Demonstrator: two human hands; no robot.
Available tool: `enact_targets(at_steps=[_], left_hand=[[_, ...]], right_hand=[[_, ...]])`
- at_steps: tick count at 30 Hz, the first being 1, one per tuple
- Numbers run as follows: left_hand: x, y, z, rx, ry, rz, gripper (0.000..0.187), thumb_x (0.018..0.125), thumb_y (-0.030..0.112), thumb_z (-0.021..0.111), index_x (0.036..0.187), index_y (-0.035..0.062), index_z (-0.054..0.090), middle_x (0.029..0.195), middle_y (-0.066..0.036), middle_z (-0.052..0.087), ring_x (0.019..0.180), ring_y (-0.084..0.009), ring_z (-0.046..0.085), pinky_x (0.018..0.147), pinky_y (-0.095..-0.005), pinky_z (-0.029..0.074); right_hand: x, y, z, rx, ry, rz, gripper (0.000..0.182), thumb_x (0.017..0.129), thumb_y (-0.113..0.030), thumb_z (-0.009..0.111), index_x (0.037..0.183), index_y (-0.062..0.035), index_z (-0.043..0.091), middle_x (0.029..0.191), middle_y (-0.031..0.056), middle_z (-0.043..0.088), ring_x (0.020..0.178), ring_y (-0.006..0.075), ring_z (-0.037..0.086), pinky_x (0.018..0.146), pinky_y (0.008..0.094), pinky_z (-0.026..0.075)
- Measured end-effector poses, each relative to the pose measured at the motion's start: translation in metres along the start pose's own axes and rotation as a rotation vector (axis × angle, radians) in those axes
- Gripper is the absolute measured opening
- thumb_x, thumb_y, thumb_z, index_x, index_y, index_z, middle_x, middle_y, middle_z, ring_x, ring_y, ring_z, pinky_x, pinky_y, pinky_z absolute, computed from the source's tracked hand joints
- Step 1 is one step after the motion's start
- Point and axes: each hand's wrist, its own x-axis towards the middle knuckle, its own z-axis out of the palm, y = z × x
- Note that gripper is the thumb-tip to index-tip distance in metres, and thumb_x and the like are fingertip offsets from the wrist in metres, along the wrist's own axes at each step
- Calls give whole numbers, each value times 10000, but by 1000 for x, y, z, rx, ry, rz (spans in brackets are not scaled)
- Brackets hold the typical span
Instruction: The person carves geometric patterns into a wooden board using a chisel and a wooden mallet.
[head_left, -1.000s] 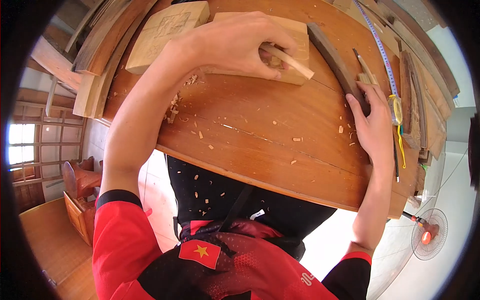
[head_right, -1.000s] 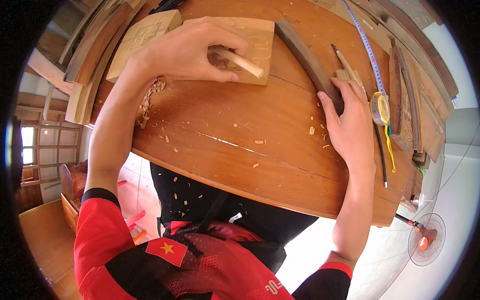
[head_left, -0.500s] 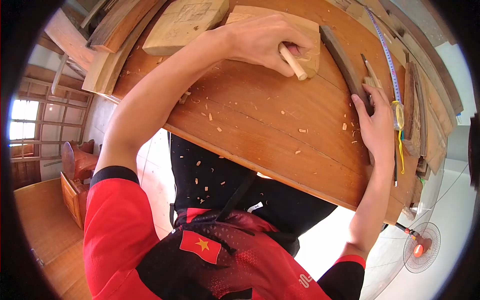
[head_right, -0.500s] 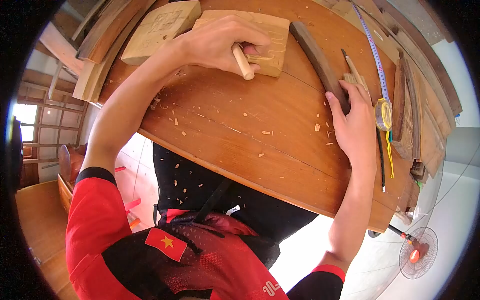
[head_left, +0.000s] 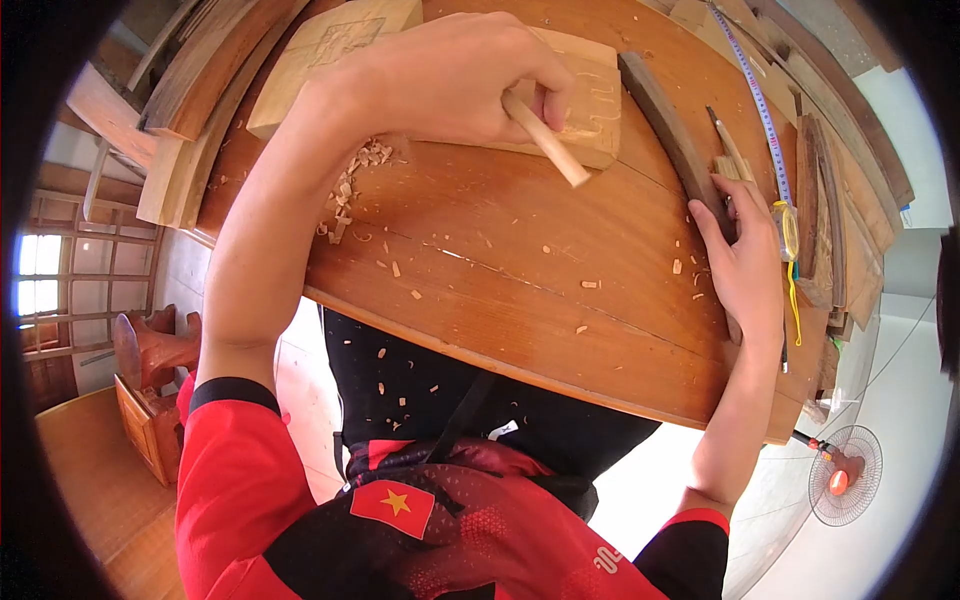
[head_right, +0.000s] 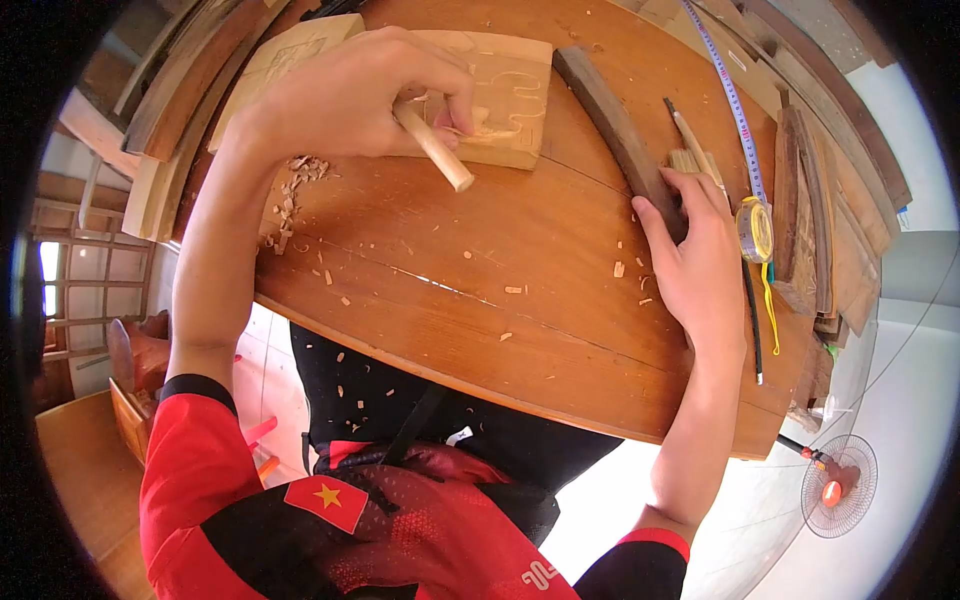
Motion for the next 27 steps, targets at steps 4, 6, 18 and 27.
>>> enact_targets(at_steps=[4, 6, 18, 27], left_hand=[[0, 1, 1, 34, -15, 43, 118, 819, 134, 775, 901, 71, 719, 814, -82, 716, 826, -308, 683, 742, -420, 499], [-2, 0, 5, 81, 38, 43, 93, 836, 119, 753, 902, 67, 714, 810, -87, 710, 819, -294, 672, 743, -402, 500], [7, 31, -42, -332, -57, -391, 528, 1051, 411, 587, 1381, 5, 515, 786, -5, 506, 712, -99, 490, 621, -271, 391], [11, -19, -15, -686, 82, -142, 311, 1098, 227, 530, 1303, -5, 564, 892, -46, 690, 736, -110, 597, 651, -254, 485]], right_hand=[[0, -3, -2, -2, 0, 13, 381, 951, -212, 716, 1209, 62, 651, 1128, 203, 664, 978, 357, 633, 894, 403, 506], [-1, -4, -1, 5, -5, 16, 384, 952, -220, 714, 1209, 59, 652, 1123, 203, 664, 966, 354, 630, 886, 402, 505], [-1, -5, -1, 13, 5, 34, 387, 962, -231, 702, 1205, 65, 653, 1123, 211, 664, 975, 357, 632, 905, 402, 501], [-1, -4, 1, 43, 78, 33, 376, 979, -238, 698, 1225, 43, 656, 1144, 187, 668, 1044, 328, 639, 925, 378, 493]])
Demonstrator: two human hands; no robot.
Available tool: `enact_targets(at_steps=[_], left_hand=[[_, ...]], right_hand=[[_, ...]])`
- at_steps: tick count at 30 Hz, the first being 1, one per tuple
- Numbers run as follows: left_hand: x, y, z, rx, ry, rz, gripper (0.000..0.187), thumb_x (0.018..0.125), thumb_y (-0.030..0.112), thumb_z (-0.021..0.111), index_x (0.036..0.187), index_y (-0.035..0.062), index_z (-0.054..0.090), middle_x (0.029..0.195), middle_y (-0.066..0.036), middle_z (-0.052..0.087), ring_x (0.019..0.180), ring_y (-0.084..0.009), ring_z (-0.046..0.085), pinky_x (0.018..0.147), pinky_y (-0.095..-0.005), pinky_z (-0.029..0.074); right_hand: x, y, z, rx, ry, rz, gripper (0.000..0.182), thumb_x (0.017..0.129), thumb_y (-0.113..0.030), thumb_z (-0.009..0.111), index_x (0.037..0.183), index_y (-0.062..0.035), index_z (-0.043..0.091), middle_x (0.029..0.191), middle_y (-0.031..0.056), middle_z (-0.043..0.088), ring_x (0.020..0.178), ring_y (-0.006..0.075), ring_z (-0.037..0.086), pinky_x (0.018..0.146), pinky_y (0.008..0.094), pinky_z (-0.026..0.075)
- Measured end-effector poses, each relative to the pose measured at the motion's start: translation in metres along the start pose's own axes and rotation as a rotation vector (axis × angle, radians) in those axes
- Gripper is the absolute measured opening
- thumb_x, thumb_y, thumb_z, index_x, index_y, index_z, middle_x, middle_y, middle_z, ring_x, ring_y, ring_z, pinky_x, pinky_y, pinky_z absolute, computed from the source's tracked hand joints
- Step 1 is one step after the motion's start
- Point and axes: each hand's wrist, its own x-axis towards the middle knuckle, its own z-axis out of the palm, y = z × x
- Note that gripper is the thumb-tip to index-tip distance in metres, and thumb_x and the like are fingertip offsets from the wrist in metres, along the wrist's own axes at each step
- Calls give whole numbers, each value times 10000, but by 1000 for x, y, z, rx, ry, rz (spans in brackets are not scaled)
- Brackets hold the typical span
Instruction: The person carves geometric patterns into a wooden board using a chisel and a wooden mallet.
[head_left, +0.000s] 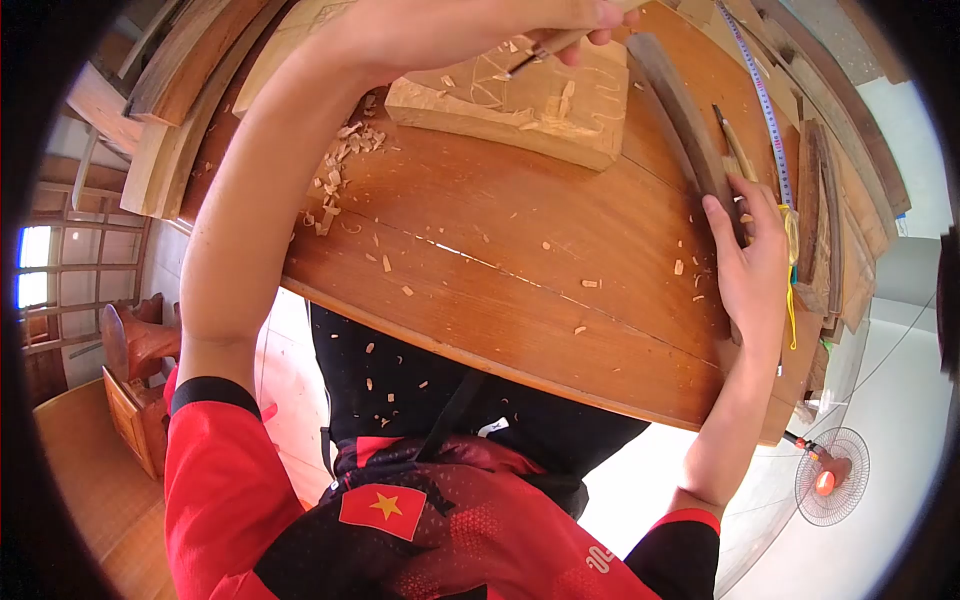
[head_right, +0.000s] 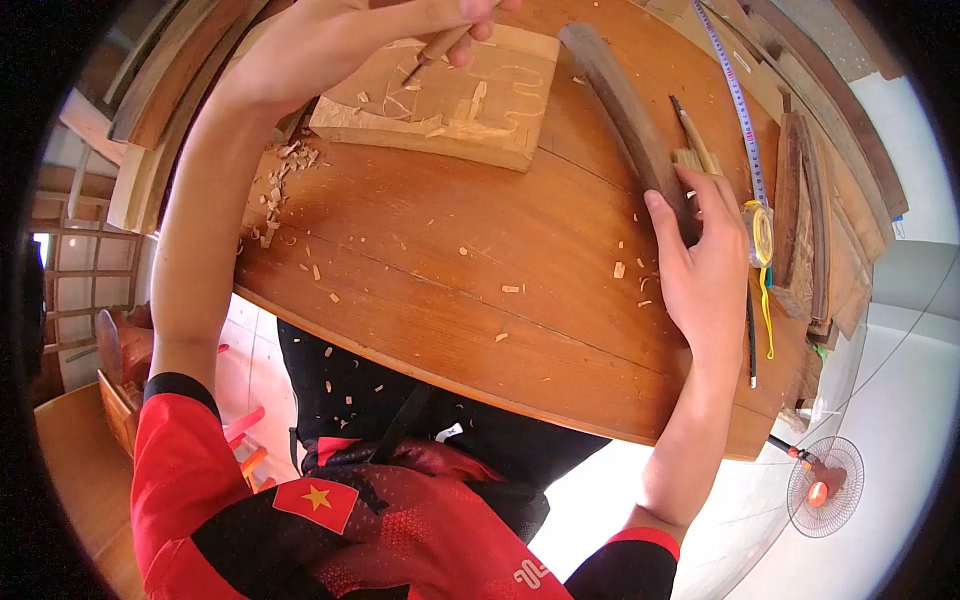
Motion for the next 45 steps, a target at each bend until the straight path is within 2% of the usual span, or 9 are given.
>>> enact_targets(at_steps=[3, 5, 11, 15, 20, 27, 33, 40, 45], left_hand=[[-1, -5, 3, 82, 61, 118, 255, 1092, 210, 547, 1217, -12, 558, 930, -79, 739, 765, -120, 663, 629, -271, 517], [-5, 0, 5, -11, 61, 21, 229, 1088, 211, 560, 1146, -10, 542, 932, -97, 752, 784, -123, 692, 616, -281, 525], [-10, 26, 16, 458, 94, -239, 286, 1115, 293, 497, 1076, 9, 497, 914, -129, 749, 743, -148, 674, 589, -301, 491], [-11, 40, 6, 223, -8, -264, 304, 1111, 314, 505, 1111, 10, 517, 927, -125, 752, 761, -172, 681, 618, -313, 491], [-7, 5, 15, 85, 116, -82, 282, 1015, 311, 656, 1049, 34, 688, 951, -5, 681, 880, -108, 577, 791, -285, 451], [-4, 0, 6, 102, 90, -131, 348, 1010, 374, 678, 1063, 33, 718, 836, 26, 612, 762, -77, 525, 711, -257, 438], [-1, 8, 36, -96, 317, -2, 267, 961, 251, 761, 1073, 10, 727, 866, -15, 703, 761, -55, 589, 675, -245, 474], [-3, 8, 61, 347, 390, 256, 260, 872, 256, 842, 888, 19, 738, 757, -51, 702, 657, -146, 634, 640, -298, 506], [-7, 18, 77, 509, 412, 354, 260, 827, 318, 866, 838, 88, 747, 704, -38, 682, 582, -159, 617, 541, -305, 479]], right_hand=[[-2, -3, -1, 1, 20, 12, 377, 983, -242, 698, 1239, 31, 655, 1158, 175, 666, 1069, 312, 634, 930, 370, 490], [-2, -5, -1, 29, 31, 29, 381, 984, -245, 699, 1249, 24, 653, 1170, 171, 665, 1082, 308, 630, 934, 365, 489], [-2, -6, 0, -2, 9, -30, 372, 985, -231, 689, 1233, 42, 642, 1177, 189, 665, 1098, 348, 642, 959, 385, 490], [-3, -6, 1, 12, -1, -55, 362, 983, -219, 684, 1215, 54, 638, 1174, 205, 662, 1093, 384, 647, 965, 398, 492], [-3, -6, -1, 21, 16, -71, 355, 980, -219, 679, 1209, 50, 641, 1162, 213, 659, 1089, 394, 647, 955, 408, 497], [-5, -8, 0, 1, 39, -49, 331, 967, -215, 684, 1200, 19, 657, 1152, 196, 663, 1044, 401, 654, 910, 430, 516], [-7, -12, -1, -43, 118, -2, 319, 926, -180, 728, 1188, -9, 671, 1112, 188, 713, 1033, 387, 681, 885, 441, 538], [-2, -12, 7, -191, 230, -133, 339, 865, -143, 768, 1176, -39, 680, 1000, 138, 698, 998, 367, 661, 900, 436, 527], [2, -61, -6, 290, 16, -284, 350, 851, -114, 770, 1186, -48, 693, 861, 112, 655, 795, 271, 634, 736, 366, 511]])
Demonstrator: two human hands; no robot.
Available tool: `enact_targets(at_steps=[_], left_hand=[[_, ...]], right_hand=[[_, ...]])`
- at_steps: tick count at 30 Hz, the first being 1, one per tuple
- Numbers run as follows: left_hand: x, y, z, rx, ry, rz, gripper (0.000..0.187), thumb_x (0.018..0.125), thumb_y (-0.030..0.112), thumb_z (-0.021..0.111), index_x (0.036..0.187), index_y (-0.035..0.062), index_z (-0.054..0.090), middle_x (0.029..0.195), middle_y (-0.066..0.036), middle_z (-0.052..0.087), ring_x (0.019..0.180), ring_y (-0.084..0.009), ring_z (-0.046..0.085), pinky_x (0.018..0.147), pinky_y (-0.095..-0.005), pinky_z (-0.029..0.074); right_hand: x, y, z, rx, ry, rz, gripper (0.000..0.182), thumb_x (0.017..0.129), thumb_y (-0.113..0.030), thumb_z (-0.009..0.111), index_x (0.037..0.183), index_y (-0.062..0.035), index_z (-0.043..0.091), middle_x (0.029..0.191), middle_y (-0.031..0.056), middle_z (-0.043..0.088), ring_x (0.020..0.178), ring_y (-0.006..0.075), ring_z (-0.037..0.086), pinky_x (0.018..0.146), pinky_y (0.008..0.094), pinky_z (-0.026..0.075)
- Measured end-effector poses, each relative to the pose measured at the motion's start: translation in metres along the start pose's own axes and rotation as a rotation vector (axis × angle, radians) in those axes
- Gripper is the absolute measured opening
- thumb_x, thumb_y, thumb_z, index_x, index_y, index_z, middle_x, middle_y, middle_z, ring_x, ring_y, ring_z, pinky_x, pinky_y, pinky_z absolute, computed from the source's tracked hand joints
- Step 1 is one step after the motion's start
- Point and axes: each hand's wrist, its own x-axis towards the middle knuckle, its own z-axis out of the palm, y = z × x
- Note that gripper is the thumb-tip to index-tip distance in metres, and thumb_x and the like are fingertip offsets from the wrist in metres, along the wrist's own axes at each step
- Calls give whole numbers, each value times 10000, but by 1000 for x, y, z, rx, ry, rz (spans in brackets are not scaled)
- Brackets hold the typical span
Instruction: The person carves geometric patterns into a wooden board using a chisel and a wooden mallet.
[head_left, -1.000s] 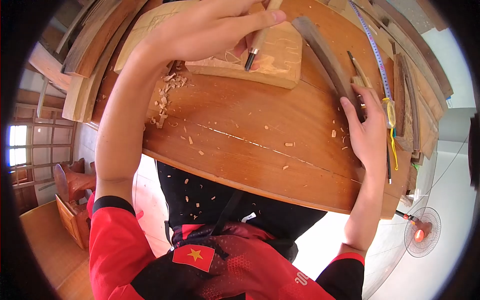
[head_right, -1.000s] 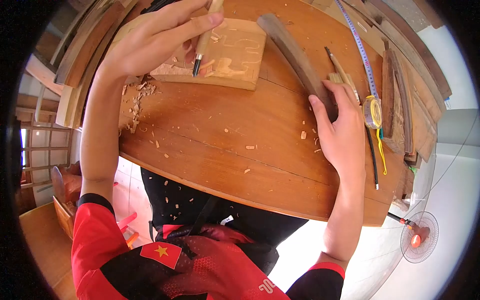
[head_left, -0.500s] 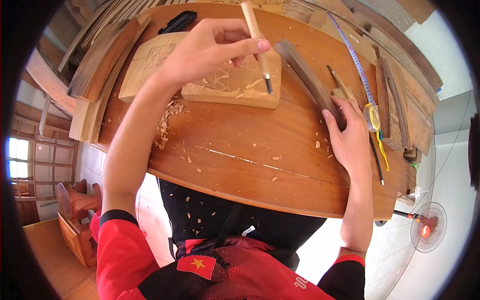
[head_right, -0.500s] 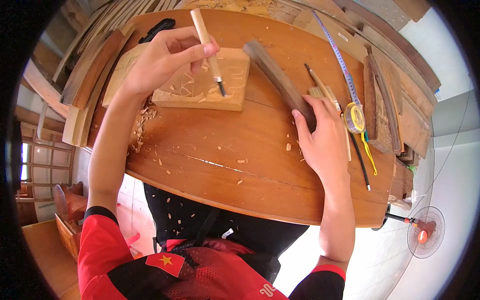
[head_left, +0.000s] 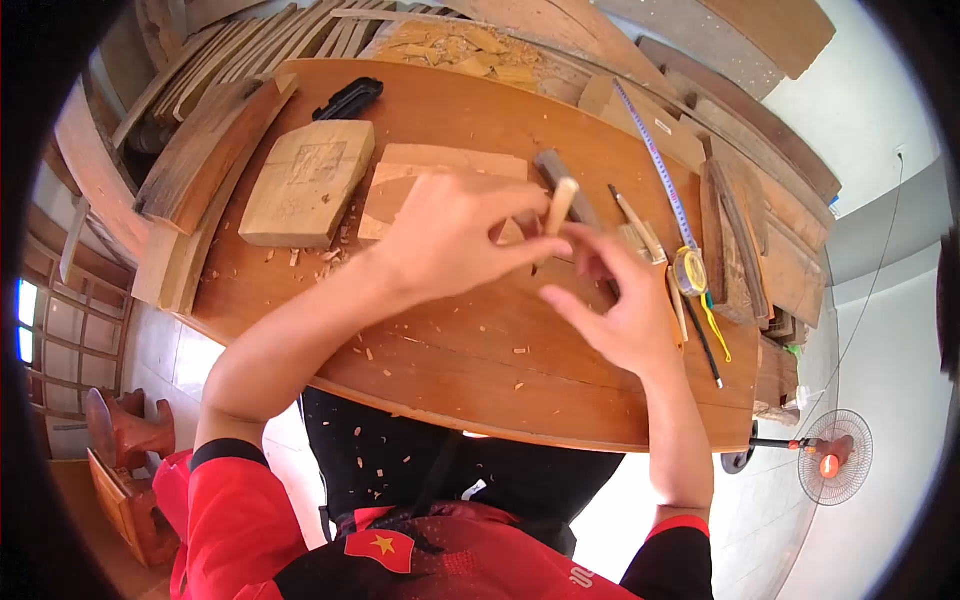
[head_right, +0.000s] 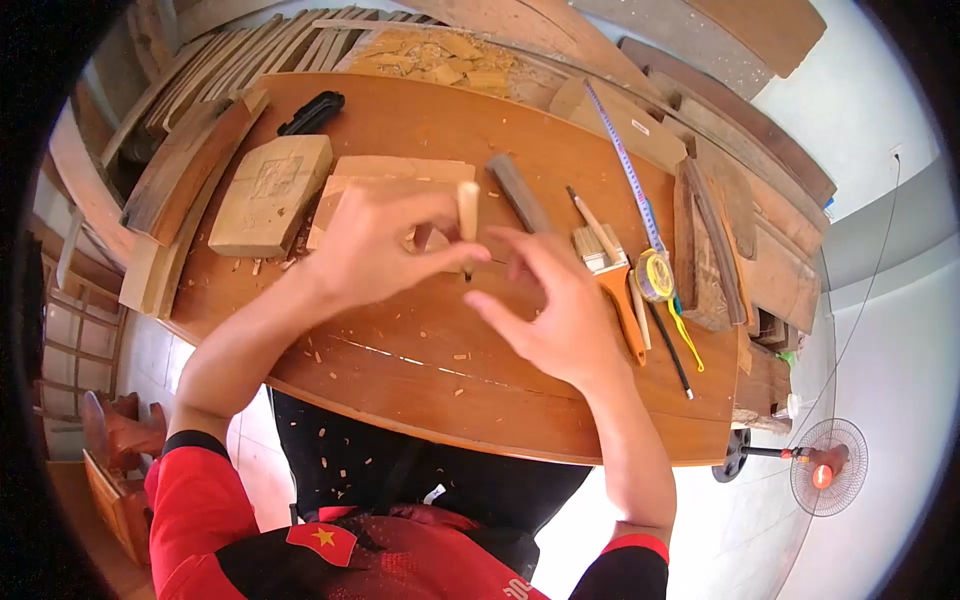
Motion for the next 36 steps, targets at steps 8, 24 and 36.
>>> enact_targets(at_steps=[8, 24, 36], left_hand=[[9, -5, -35, 255, -249, -167, 505, 821, 494, 823, 1151, 118, 751, 1100, -156, 746, 1015, -274, 712, 836, -400, 556], [-6, 24, -12, 558, -600, -362, 785, 824, 675, 707, 1370, 113, 648, 1356, -127, 610, 1243, -324, 577, 1007, -454, 490], [2, -8, -37, 199, -607, 127, 348, 799, 376, 855, 977, 85, 789, 1107, -77, 755, 994, -301, 686, 893, -421, 537]], right_hand=[[-7, 17, 16, 428, 26, 311, 165, 923, -149, 785, 1001, -13, 735, 759, -17, 670, 629, 73, 560, 584, 259, 446], [-9, 39, 2, 746, 25, 386, 273, 1042, -182, 635, 1240, 5, 667, 941, 83, 726, 689, 84, 637, 512, 211, 475], [-10, 35, -8, 660, 34, 364, 202, 1015, -139, 670, 1145, 7, 722, 859, 61, 725, 670, 66, 622, 550, 200, 478]])
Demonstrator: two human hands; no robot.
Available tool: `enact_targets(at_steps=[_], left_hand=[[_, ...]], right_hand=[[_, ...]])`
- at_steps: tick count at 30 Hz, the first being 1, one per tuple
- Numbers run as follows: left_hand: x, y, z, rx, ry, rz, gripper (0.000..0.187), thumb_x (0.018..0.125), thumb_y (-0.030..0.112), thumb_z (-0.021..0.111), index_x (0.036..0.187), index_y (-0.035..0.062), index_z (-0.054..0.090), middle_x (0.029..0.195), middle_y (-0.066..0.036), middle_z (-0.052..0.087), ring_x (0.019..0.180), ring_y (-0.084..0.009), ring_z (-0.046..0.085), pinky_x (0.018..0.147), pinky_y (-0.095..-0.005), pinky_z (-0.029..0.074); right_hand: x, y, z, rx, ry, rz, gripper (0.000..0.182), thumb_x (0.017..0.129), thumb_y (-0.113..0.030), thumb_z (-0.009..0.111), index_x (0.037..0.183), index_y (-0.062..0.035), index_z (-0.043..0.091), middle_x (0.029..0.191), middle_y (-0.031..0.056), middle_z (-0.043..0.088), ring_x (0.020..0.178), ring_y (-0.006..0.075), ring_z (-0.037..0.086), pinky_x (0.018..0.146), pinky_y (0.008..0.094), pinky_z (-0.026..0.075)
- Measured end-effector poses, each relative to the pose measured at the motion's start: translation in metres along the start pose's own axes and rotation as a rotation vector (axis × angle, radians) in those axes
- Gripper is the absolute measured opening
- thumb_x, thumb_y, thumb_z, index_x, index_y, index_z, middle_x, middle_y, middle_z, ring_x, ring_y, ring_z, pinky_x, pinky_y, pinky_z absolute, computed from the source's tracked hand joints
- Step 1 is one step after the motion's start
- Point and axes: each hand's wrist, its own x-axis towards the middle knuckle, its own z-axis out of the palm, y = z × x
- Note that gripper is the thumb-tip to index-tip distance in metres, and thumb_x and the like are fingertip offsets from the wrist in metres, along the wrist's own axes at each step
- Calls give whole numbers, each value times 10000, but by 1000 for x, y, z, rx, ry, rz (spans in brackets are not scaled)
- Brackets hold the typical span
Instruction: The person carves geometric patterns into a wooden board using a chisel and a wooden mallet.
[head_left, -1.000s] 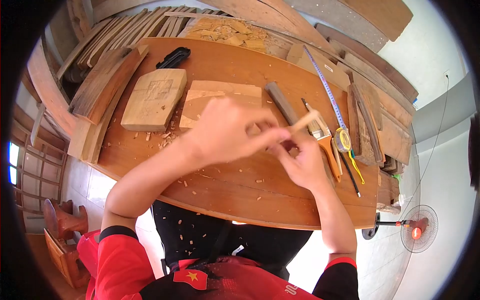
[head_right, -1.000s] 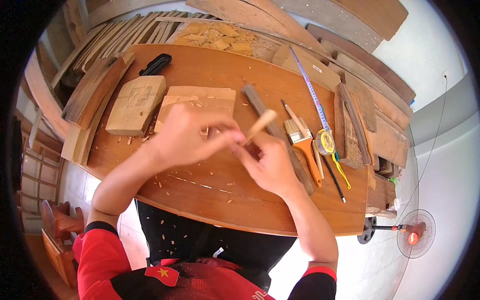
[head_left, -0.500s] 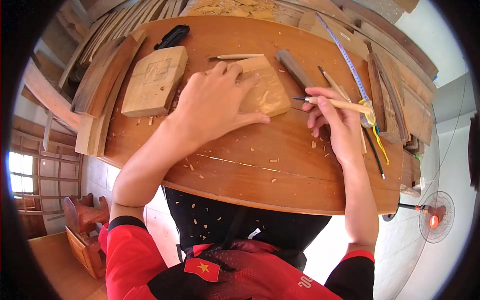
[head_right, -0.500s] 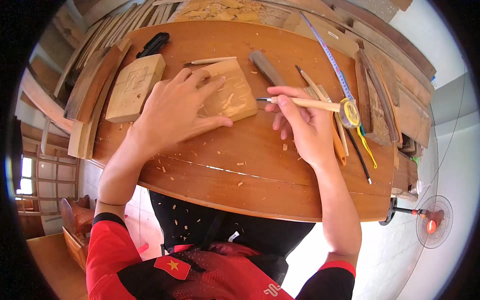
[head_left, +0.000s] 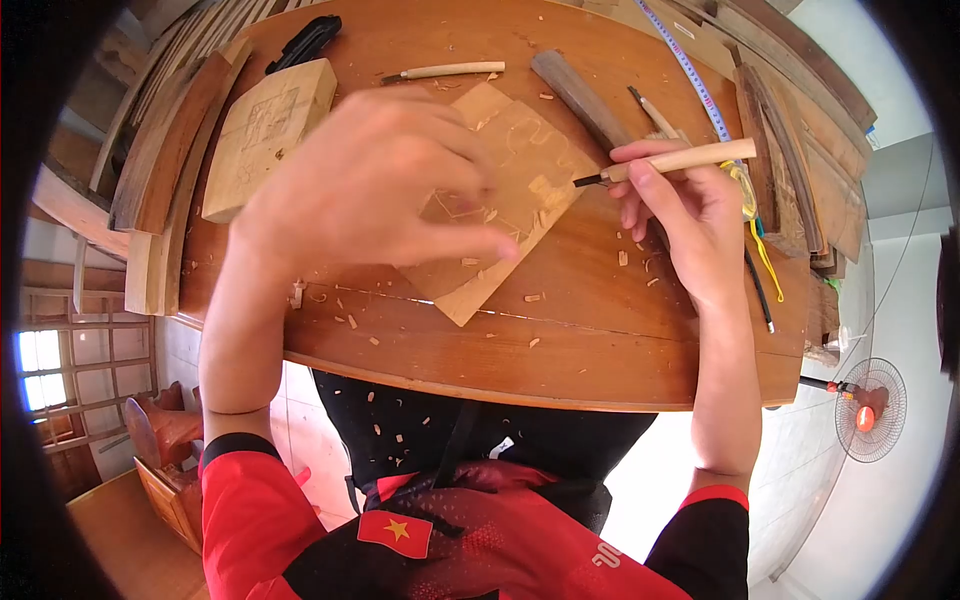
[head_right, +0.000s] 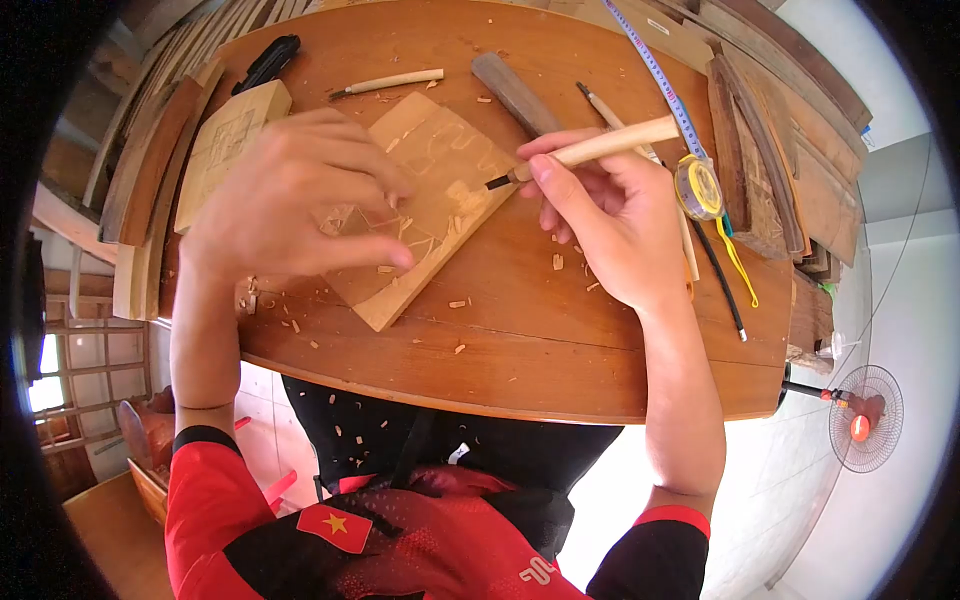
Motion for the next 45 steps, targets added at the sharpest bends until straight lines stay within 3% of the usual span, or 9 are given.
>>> enact_targets(at_steps=[3, 6, 8, 18, 21, 24, 33, 38, 45], left_hand=[[11, 7, -31, 233, -351, -445, 343, 802, 361, 855, 1008, 93, 796, 1187, -102, 748, 1062, -308, 686, 917, -416, 545], [2, -11, 14, -81, 225, 181, 392, 818, 366, 841, 1090, 91, 776, 1279, -130, 710, 1165, -318, 670, 957, -411, 551], [0, 12, 33, -64, 180, 205, 421, 828, 369, 831, 1128, 83, 761, 1325, -128, 687, 1210, -323, 654, 975, -407, 551], [3, -4, -3, -31, -109, -356, 458, 876, 374, 788, 1237, 101, 722, 1395, -129, 642, 1315, -329, 589, 1088, -404, 491], [4, -19, 36, -29, 225, -102, 610, 883, 400, 774, 1418, 156, 610, 1521, -126, 526, 1400, -344, 495, 1165, -439, 408], [2, -17, 50, -49, 87, -87, 763, 871, 450, 769, 1531, 189, 490, 1608, -120, 410, 1463, -357, 403, 1217, -470, 327], [6, -3, 25, 137, 78, -103, 564, 915, 428, 737, 1360, 113, 596, 1383, -127, 595, 1320, -355, 518, 1060, -460, 451], [53, -19, 28, -504, 116, 182, 372, 1053, 324, 605, 1272, 24, 609, 1084, -128, 737, 1045, -212, 690, 868, -330, 521], [84, -49, 60, -1036, -118, 86, 399, 1020, 292, 686, 1305, 17, 638, 1156, -109, 749, 1102, -171, 685, 979, -351, 507]], right_hand=[[-2, -1, 3, 4, 0, -17, 185, 997, -105, 682, 1133, 12, 727, 874, 48, 730, 675, 63, 619, 559, 194, 477], [-4, 2, 6, -33, -71, -103, 162, 976, -67, 696, 1108, 19, 736, 932, 45, 737, 692, 61, 622, 565, 190, 479], [-3, 0, 0, -117, -86, -126, 141, 967, -28, 686, 1083, 26, 745, 989, 46, 733, 709, 61, 627, 568, 186, 481], [-1, -7, -7, 127, -80, 44, 153, 977, -51, 684, 1088, 48, 717, 923, 94, 687, 683, 98, 644, 520, 227, 536], [2, -4, -6, 184, -55, 132, 189, 972, -63, 695, 1121, 52, 699, 899, 101, 675, 676, 108, 645, 504, 251, 553], [4, -1, -8, 166, -89, 172, 219, 964, -76, 704, 1135, 60, 691, 904, 104, 673, 673, 113, 643, 501, 269, 563], [9, 1, -9, 294, -55, 240, 229, 967, -85, 661, 1127, 78, 685, 887, 119, 663, 693, 152, 648, 510, 309, 589], [9, 6, -8, 246, -65, 240, 226, 973, -77, 648, 1135, 81, 661, 927, 138, 658, 699, 176, 653, 514, 316, 593], [8, 6, -7, 220, -72, 205, 247, 977, -72, 650, 1185, 58, 617, 945, 138, 664, 722, 173, 656, 513, 303, 585]])
